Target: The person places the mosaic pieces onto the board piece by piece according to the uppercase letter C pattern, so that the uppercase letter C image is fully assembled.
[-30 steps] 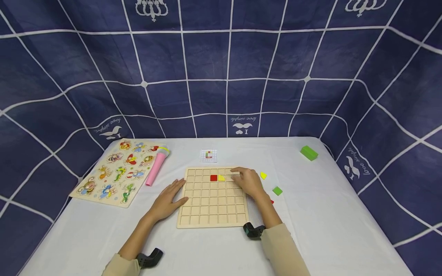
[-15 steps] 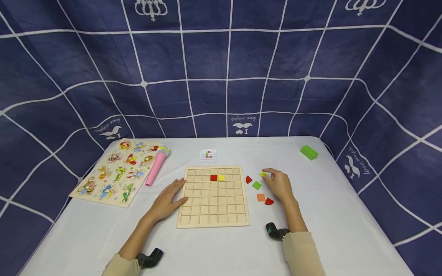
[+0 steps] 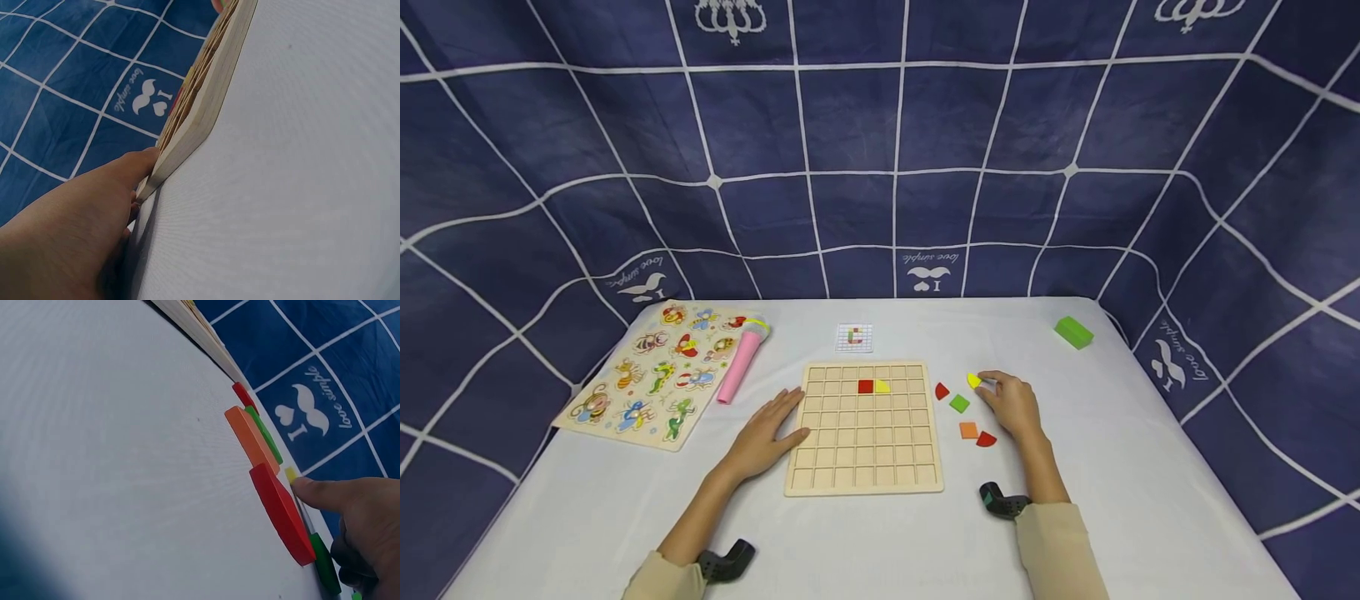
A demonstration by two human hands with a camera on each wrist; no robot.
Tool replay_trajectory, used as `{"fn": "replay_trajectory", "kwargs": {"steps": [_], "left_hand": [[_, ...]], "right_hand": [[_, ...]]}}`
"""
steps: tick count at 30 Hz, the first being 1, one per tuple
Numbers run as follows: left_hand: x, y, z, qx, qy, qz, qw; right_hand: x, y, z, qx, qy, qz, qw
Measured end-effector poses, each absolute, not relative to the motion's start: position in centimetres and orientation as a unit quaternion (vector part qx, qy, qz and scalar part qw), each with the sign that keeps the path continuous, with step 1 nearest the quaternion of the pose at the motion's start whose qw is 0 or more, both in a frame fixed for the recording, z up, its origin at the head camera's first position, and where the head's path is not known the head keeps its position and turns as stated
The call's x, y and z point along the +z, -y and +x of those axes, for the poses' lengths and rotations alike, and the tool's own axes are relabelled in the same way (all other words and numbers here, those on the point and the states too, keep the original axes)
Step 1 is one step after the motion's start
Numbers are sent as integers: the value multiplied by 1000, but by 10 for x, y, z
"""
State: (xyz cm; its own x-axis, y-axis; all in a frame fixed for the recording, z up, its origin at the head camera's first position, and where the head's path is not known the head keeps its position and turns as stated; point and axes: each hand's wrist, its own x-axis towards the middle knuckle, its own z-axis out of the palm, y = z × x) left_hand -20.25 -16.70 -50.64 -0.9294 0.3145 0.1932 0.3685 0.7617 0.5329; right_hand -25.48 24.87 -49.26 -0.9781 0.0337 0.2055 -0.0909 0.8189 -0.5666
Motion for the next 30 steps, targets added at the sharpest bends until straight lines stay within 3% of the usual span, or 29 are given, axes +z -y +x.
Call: {"fn": "replay_trajectory", "kwargs": {"steps": [30], "left_hand": [[-506,167,-202,-291,939,-181,43]], "right_hand": [[-497,-247,-267,294,952,5,90]]}}
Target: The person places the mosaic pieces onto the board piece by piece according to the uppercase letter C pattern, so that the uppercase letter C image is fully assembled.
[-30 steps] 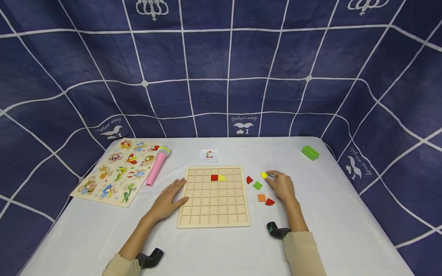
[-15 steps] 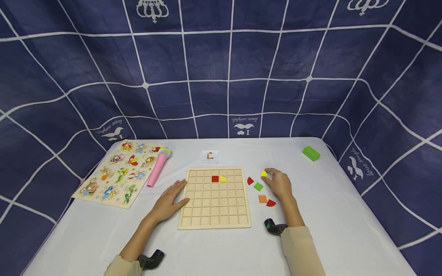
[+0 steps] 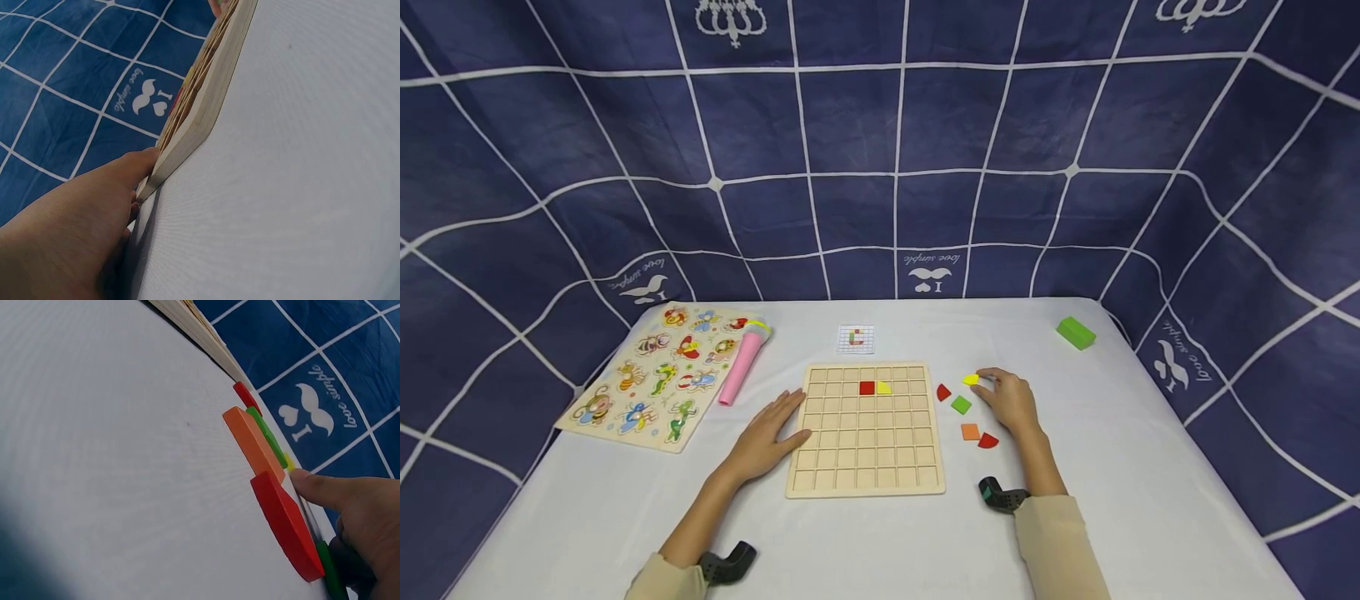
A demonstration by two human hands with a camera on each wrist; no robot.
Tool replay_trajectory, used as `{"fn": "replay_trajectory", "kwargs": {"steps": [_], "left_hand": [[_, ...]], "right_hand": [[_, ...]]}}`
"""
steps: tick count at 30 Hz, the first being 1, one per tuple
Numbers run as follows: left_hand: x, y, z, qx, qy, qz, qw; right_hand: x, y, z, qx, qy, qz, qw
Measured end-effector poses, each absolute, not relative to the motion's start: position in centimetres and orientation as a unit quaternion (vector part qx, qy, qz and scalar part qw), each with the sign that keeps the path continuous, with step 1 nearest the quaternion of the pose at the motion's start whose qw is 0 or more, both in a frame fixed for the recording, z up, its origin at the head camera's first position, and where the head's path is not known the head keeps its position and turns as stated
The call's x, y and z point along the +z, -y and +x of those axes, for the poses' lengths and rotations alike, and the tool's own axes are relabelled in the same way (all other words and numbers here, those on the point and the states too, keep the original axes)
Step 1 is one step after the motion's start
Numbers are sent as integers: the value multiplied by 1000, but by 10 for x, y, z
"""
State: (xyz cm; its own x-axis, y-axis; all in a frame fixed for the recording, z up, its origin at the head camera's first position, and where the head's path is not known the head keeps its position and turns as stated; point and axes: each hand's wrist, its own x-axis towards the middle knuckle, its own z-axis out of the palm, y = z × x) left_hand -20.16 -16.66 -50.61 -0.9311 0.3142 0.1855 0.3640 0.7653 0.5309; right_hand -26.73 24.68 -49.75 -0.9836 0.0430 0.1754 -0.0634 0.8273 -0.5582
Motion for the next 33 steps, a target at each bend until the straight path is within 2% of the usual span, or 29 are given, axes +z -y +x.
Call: {"fn": "replay_trajectory", "kwargs": {"steps": [16,27,33], "left_hand": [[-507,167,-202,-292,939,-180,36],[-506,167,-202,-290,938,-183,48],[-505,167,-201,-290,938,-182,48]], "right_hand": [[-482,-234,-264,322,936,48,134],[-456,-167,-270,338,916,145,157],[-454,-128,-272,358,906,176,143]]}}
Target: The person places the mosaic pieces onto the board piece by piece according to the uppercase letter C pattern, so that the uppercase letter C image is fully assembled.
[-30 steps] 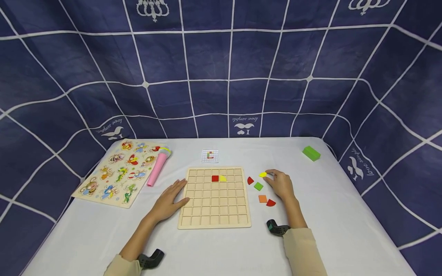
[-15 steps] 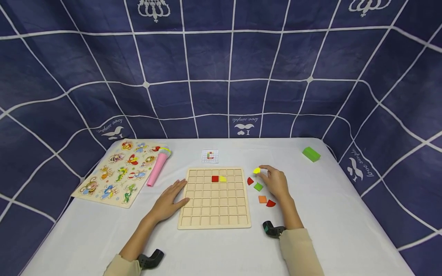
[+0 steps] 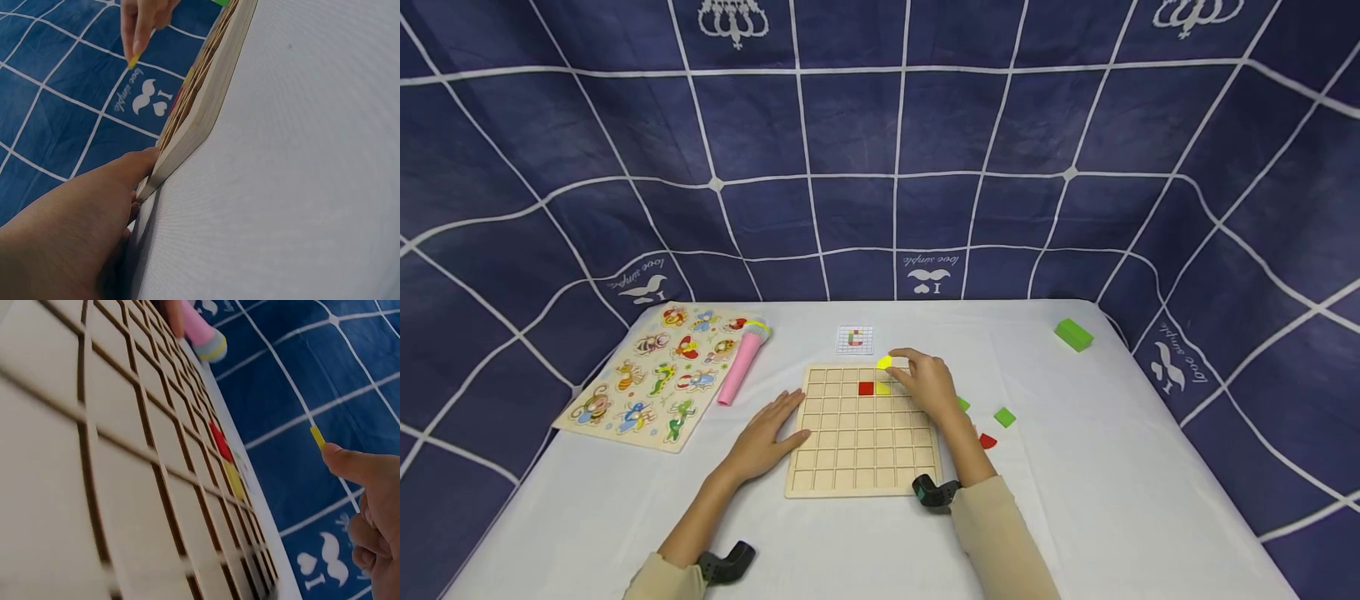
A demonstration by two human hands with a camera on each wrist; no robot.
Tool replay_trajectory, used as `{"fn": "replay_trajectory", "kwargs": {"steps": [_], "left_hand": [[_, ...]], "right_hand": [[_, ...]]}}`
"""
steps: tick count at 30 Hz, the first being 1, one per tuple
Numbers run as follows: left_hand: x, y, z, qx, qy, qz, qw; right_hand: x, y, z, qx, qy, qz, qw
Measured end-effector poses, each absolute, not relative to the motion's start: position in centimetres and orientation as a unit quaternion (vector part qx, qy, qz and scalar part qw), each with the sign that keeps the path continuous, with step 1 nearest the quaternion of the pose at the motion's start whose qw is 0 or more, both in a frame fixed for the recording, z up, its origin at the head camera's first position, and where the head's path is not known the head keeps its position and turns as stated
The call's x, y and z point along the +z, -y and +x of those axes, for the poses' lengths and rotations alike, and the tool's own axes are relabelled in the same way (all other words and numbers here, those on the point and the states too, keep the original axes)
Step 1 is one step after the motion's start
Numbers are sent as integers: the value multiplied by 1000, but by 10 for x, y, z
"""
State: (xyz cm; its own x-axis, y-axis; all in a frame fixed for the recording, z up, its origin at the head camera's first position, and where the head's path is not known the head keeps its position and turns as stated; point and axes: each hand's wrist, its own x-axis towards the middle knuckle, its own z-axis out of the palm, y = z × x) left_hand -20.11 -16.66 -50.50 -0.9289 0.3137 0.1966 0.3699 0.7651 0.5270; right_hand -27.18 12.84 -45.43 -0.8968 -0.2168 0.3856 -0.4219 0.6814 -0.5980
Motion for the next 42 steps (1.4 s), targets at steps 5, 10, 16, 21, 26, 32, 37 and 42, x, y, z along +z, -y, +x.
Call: {"fn": "replay_trajectory", "kwargs": {"steps": [5,10,16,21,26,32,37,42], "left_hand": [[-506,167,-202,-289,939,-183,45],[-507,167,-203,-287,940,-179,40],[-508,168,-203,-289,940,-181,36],[-507,168,-203,-289,939,-182,38],[-508,167,-204,-287,941,-180,31],[-508,167,-204,-290,939,-181,32],[-508,168,-204,-290,939,-182,35],[-508,167,-203,-291,939,-180,36]], "right_hand": [[-464,-102,-274,371,902,181,127],[-478,-82,-275,364,905,188,111],[-491,-73,-274,353,911,192,93],[-495,-71,-275,335,919,191,86],[-496,-71,-275,328,922,188,86],[-496,-71,-275,321,924,190,83],[-496,-72,-275,322,924,190,76],[-493,-77,-272,327,922,194,76]]}}
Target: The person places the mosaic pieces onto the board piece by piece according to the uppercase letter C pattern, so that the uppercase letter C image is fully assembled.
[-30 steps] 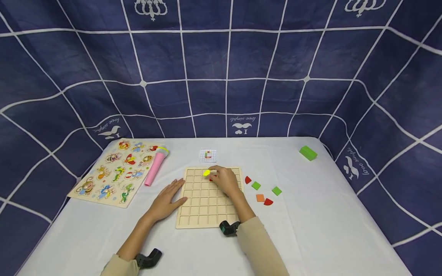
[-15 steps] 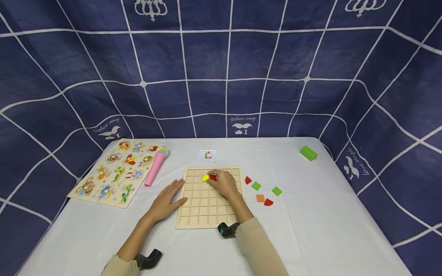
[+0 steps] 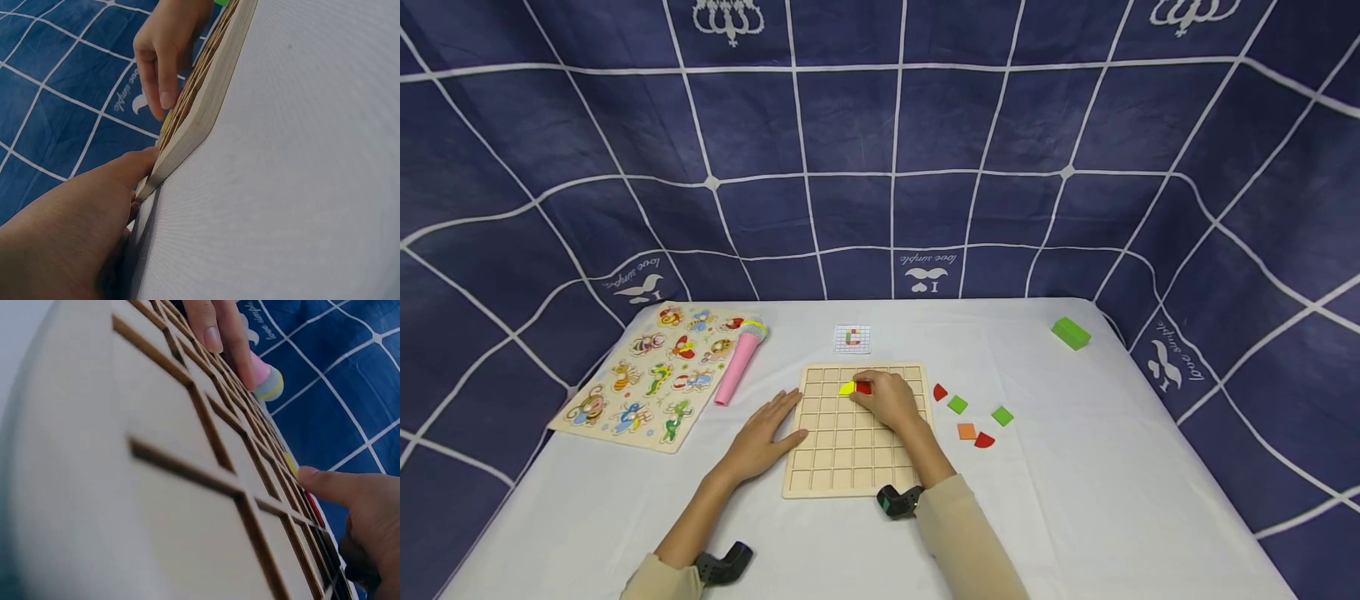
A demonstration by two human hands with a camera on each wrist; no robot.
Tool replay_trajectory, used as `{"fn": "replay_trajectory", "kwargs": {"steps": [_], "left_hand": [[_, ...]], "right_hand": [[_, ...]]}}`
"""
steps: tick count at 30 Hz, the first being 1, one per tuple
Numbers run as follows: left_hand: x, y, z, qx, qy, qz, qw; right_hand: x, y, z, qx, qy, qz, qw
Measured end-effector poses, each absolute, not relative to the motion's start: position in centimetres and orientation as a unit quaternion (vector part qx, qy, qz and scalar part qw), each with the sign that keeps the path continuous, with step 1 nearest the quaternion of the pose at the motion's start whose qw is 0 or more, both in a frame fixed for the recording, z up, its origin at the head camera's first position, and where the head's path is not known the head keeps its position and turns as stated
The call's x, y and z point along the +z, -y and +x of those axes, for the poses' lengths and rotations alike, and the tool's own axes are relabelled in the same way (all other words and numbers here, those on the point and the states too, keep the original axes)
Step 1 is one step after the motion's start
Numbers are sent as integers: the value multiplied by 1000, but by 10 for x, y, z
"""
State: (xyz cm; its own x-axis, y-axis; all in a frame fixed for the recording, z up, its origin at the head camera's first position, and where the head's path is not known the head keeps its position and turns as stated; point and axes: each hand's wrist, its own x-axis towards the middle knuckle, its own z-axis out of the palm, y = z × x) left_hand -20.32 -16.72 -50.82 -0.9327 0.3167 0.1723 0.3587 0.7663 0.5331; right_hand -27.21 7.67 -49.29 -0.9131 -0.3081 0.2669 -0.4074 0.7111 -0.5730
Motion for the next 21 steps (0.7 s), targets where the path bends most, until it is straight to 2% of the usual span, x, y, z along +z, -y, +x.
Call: {"fn": "replay_trajectory", "kwargs": {"steps": [9,21], "left_hand": [[-507,166,-202,-290,939,-181,34],[-507,168,-204,-288,940,-179,30]], "right_hand": [[-475,-113,-257,371,907,170,105],[-464,-195,-239,332,923,125,150]]}}
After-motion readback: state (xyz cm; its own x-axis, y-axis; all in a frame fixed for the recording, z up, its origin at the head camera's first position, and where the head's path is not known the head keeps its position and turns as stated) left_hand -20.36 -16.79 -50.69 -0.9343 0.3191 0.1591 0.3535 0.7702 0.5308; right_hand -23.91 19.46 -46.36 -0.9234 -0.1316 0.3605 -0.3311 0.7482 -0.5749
